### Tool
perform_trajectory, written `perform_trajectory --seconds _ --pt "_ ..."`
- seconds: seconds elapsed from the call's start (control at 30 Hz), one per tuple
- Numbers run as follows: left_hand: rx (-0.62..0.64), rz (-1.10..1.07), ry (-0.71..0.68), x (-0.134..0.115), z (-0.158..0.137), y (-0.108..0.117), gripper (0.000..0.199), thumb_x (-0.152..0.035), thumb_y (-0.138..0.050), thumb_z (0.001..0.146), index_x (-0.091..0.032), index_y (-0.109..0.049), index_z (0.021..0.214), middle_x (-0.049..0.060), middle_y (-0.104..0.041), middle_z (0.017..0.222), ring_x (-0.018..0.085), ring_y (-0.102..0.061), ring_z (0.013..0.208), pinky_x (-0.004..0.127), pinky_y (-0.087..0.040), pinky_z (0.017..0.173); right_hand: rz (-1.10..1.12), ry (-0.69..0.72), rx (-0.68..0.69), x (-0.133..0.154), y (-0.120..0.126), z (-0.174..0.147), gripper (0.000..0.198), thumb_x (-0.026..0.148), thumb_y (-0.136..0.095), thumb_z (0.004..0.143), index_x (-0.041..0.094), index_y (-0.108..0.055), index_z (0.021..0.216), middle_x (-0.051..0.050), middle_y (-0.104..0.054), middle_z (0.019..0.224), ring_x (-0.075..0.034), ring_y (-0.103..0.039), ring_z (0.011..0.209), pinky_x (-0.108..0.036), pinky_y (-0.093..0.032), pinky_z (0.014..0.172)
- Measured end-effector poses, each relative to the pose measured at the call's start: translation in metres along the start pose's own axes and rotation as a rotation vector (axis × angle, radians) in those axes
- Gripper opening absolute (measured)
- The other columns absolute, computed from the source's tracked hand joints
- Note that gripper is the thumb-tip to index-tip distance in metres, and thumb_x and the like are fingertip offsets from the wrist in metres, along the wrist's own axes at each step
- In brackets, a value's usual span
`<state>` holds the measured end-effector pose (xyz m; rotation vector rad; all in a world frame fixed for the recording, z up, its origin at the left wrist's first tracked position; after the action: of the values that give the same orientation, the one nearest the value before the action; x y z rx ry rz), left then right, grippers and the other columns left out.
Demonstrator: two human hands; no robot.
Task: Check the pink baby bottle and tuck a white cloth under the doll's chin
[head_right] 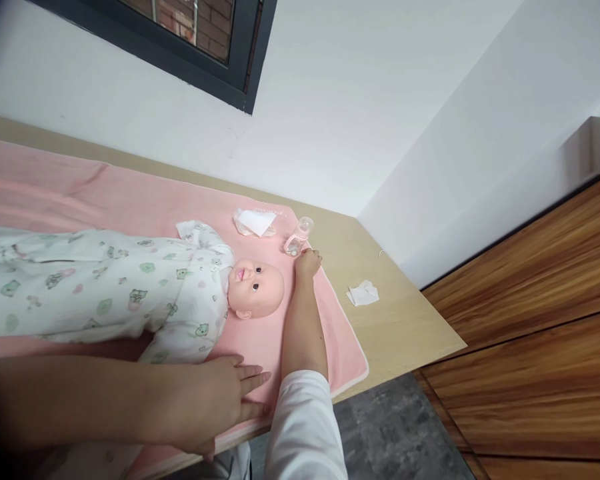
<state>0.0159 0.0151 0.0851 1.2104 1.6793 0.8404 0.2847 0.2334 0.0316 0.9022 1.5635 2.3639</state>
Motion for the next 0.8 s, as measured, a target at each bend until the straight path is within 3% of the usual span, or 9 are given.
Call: perform_trajectory --seconds 0.2,0.47,0.8 --pt "0.023 -0.012 0.007 -0.0029 -0.0028 0.0069 0.087 -0.024 -0.077 0.076 -0.022 -0.038 0.154 0.021 -0.017 0.162 0.033 -0.027 0.15 0.052 -0.042 0.109 0.022 0.006 -0.001 0.0005 0.0012 -0.0003 0.041 0.005 -0.045 0.088 0.009 -0.064 0.123 -0.019 -0.062 0.121 -0.029 -0.056 0.116 -0.035 -0.043 0.095" --pt "-0.055 -0.017 -0.01 -0.0013 -0.0011 0.0009 0.086 -0.028 -0.08 0.074 -0.021 -0.042 0.151 0.022 -0.024 0.159 0.035 -0.033 0.147 0.054 -0.045 0.107 0.045 0.025 -0.002 -0.0018 0.0002 0.0 0.035 0.005 -0.049 0.084 0.012 -0.07 0.111 -0.018 -0.061 0.116 -0.026 -0.056 0.11 -0.032 -0.044 0.09" --pt "-0.018 -0.007 0.005 -0.0029 -0.0031 0.0056 0.086 -0.025 -0.078 0.075 -0.021 -0.041 0.152 0.021 -0.02 0.161 0.033 -0.03 0.149 0.054 -0.043 0.11 0.072 -0.012 0.003 0.0019 0.0028 -0.0012 0.045 0.007 -0.044 0.088 0.009 -0.054 0.132 -0.019 -0.06 0.124 -0.028 -0.056 0.113 -0.035 -0.044 0.092"
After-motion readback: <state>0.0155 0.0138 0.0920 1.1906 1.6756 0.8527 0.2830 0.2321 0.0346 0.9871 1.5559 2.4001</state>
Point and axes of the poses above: each hand's wrist, its own z-axis towards the middle knuckle, its own y-axis out of the back of the hand, x = y × z, the point moved 1 cm from there along z, towards the middle knuckle
